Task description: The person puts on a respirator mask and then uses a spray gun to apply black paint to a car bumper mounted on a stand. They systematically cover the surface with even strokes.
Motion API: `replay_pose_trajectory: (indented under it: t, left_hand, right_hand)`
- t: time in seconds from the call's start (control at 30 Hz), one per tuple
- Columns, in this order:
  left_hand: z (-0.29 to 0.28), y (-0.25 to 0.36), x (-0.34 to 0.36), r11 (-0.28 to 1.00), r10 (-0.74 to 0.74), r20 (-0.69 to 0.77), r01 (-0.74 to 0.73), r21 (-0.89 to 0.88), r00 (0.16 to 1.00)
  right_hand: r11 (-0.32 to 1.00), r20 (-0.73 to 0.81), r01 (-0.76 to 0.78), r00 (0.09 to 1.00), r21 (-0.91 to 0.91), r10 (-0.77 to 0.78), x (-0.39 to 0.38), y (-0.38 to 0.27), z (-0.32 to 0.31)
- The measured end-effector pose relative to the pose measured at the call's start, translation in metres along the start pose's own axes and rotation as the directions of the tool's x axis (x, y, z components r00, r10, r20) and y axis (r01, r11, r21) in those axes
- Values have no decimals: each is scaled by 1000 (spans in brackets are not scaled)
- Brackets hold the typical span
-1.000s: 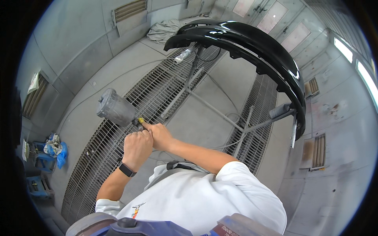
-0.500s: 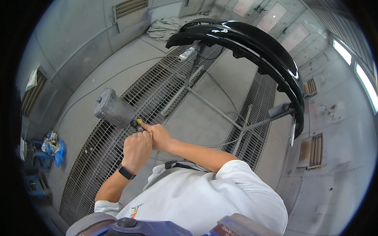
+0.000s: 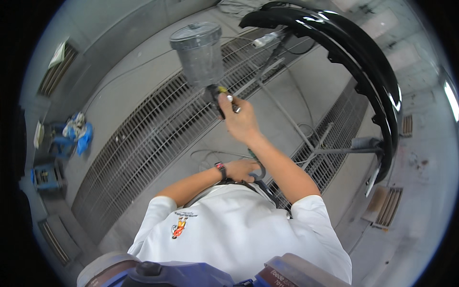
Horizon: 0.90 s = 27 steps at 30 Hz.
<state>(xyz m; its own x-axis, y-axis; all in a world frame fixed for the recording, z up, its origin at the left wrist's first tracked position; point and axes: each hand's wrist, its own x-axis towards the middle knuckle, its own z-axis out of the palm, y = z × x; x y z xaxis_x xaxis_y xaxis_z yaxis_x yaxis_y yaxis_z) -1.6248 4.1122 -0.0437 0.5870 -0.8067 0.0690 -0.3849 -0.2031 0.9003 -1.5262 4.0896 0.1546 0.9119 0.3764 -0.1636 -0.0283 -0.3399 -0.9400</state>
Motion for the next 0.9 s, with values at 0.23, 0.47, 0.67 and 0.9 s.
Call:
replay_pose_trajectory:
  t: [0.23, 0.47, 0.67, 0.9]
  left_hand:
    - [39, -38, 86, 959, -252, 411, 283, -15, 876]
    - [59, -76, 103, 876, -477, 207, 482, 31, 854]
    - [33, -128, 48, 627, -769, 75, 726, 282, 635]
    - [-37, -142, -34, 404, -891, -59, 846, 348, 450]
  right_hand:
    - [998, 50, 66, 997, 3, -66, 16, 40, -51]
    - [998, 79, 59, 995, 35, -62, 27, 60, -117]
    - [995, 67, 84, 994, 46, -87, 23, 58, -176]
    - [912, -17, 74, 997, 404, -74, 13, 49, -233]
